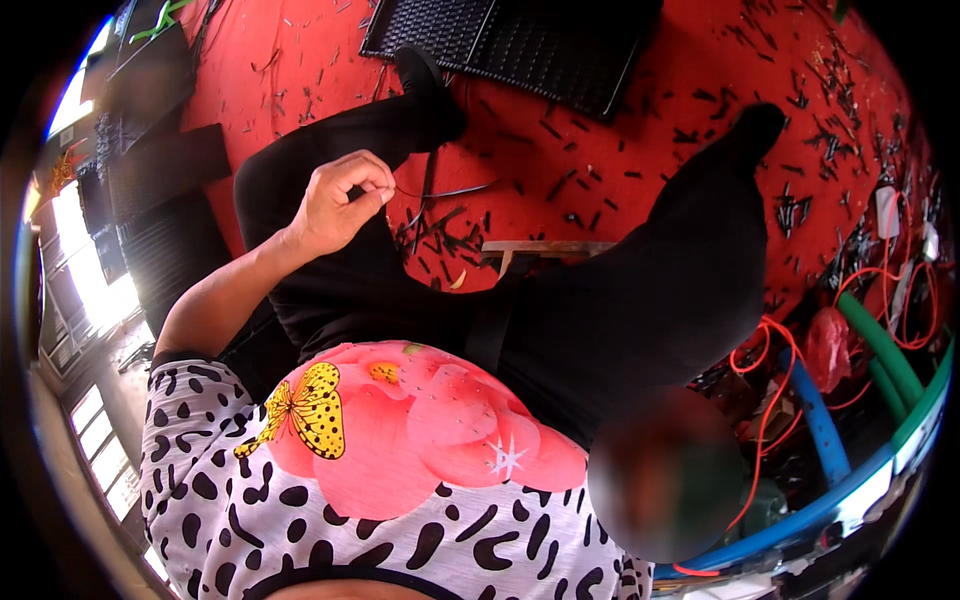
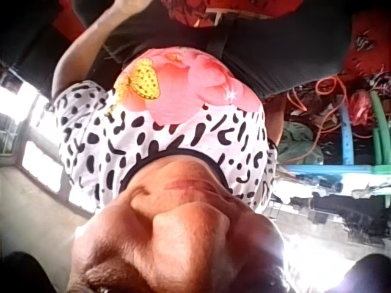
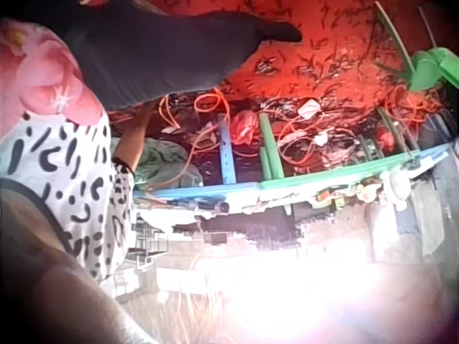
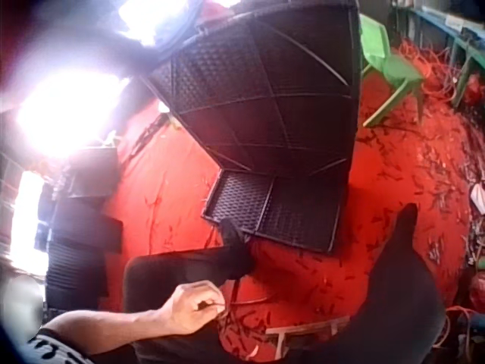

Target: The person uses pliers to trim excess material from the edges of a wicker furniture panel and kemudian manipulates a thin rod and air stapler to secure components together.

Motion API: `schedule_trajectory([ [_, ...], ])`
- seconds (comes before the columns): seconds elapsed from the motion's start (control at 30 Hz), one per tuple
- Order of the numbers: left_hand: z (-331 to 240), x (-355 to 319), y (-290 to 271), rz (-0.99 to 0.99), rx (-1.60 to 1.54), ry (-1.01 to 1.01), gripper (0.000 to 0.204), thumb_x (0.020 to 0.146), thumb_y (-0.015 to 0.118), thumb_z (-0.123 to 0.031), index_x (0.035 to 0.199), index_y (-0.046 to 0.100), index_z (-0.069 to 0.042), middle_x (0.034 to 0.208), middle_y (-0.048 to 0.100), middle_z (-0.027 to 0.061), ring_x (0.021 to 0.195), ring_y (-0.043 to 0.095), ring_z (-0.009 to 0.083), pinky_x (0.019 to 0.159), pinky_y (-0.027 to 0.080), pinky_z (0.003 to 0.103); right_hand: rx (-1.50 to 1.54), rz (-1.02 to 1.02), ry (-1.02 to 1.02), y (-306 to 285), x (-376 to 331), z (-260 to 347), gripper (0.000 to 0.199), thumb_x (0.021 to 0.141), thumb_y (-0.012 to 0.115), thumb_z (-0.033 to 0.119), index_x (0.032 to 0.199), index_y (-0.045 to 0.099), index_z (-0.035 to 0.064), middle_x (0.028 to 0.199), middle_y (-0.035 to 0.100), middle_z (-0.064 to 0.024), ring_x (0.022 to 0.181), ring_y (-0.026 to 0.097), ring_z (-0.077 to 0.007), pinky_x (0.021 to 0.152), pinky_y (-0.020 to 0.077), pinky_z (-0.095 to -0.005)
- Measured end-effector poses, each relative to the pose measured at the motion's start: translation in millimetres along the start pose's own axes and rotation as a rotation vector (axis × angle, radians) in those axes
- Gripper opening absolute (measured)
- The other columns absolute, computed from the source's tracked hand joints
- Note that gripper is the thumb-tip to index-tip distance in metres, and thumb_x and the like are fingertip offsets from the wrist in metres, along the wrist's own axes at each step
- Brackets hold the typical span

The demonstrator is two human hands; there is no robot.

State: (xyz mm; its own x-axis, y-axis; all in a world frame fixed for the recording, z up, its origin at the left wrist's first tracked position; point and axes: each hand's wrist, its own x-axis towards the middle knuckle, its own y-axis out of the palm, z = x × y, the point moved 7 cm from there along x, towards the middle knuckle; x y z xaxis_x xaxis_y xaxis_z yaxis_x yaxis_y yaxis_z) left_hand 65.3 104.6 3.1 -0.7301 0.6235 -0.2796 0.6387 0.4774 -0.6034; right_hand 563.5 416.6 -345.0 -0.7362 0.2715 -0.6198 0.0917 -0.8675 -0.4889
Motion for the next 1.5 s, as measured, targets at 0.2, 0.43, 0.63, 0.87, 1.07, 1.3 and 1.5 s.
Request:
schedule_trajectory([
  [0.2, 18, 1, -5, -0.007, -0.028, -0.038, 0.004, 0.07, 0.055, 0.005, 0.072, 0.052, 0.002, 0.073, 0.054, 0.0083, 0.06, 0.053, 0.0134, 0.056, 0.044, 0.023, -0.028, -0.005, 0.022, -6, 18, 17, 0.017, 0.076, 0.047, 0.018, 0.081, 0.05, 0.0024, 0.075, 0.053, -0.0132, 0.072, 0.053, -0.0288, 0.063, 0.0441, -0.0379],
  [0.43, -10, 40, 39, 0.143, -0.009, 0.155, 0.004, 0.071, 0.056, 0.001, 0.072, 0.052, 0.0, 0.066, 0.05, 0.0066, 0.055, 0.048, 0.0138, 0.05, 0.038, 0.025, -0.062, -0.121, 0.074, -3, 2, 35, 0.018, 0.075, 0.048, 0.019, 0.082, 0.05, 0.0021, 0.076, 0.054, -0.0137, 0.073, 0.054, -0.0292, 0.064, 0.0443, -0.0385],
  [0.63, -13, 2, 45, 0.128, 0.067, 0.274, 0.006, 0.069, 0.054, 0.002, 0.067, 0.051, -0.003, 0.063, 0.05, 0.0047, 0.051, 0.043, 0.0099, 0.046, 0.034, 0.023, 0.021, -0.176, 0.274, -50, -25, 160, 0.027, 0.067, 0.057, 0.02, 0.085, 0.056, 0.0007, 0.087, 0.057, -0.0207, 0.085, 0.055, -0.0353, 0.069, 0.0441, -0.0429],
  [0.87, -54, 25, 93, 0.339, 0.066, 0.41, 0.003, 0.068, 0.053, 0.0, 0.068, 0.051, -0.001, 0.067, 0.054, 0.0081, 0.059, 0.052, 0.0172, 0.053, 0.04, 0.027, 0.082, -0.371, 0.428, -33, -85, 104, 0.025, 0.067, 0.056, 0.021, 0.084, 0.057, 0.0024, 0.086, 0.057, -0.0206, 0.085, 0.054, -0.036, 0.071, 0.0442, -0.0424],
  [1.07, -115, 36, 117, 0.378, 0.127, 0.586, 0.003, 0.068, 0.053, -0.001, 0.067, 0.051, -0.001, 0.067, 0.054, 0.0075, 0.057, 0.05, 0.0159, 0.052, 0.039, 0.026, 0.067, -0.572, 0.376, 12, -120, 56, 0.023, 0.068, 0.056, 0.02, 0.083, 0.054, 0.003, 0.08, 0.056, -0.0168, 0.077, 0.056, -0.0333, 0.066, 0.0443, -0.0416],
  [1.3, -143, 35, 131, 0.408, 0.204, 0.653, 0.004, 0.069, 0.053, -0.003, 0.066, 0.052, -0.001, 0.065, 0.053, 0.0065, 0.054, 0.048, 0.0138, 0.05, 0.038, 0.026, 0.103, -0.422, 0.48, 25, -132, 50, 0.027, 0.068, 0.055, 0.023, 0.087, 0.055, 0.0037, 0.088, 0.057, -0.0173, 0.082, 0.056, -0.032, 0.069, 0.0445, -0.0412],
  [1.5, -139, 31, 135, 0.419, 0.237, 0.642, 0.005, 0.068, 0.053, -0.004, 0.065, 0.053, 0.0, 0.064, 0.052, 0.0073, 0.053, 0.049, 0.0148, 0.05, 0.039, 0.026, 0.182, -0.482, 0.465, 20, -136, 54, 0.033, 0.068, 0.054, 0.026, 0.094, 0.056, 0.0044, 0.096, 0.057, -0.0173, 0.092, 0.054, -0.0311, 0.076, 0.0437, -0.0396],
])
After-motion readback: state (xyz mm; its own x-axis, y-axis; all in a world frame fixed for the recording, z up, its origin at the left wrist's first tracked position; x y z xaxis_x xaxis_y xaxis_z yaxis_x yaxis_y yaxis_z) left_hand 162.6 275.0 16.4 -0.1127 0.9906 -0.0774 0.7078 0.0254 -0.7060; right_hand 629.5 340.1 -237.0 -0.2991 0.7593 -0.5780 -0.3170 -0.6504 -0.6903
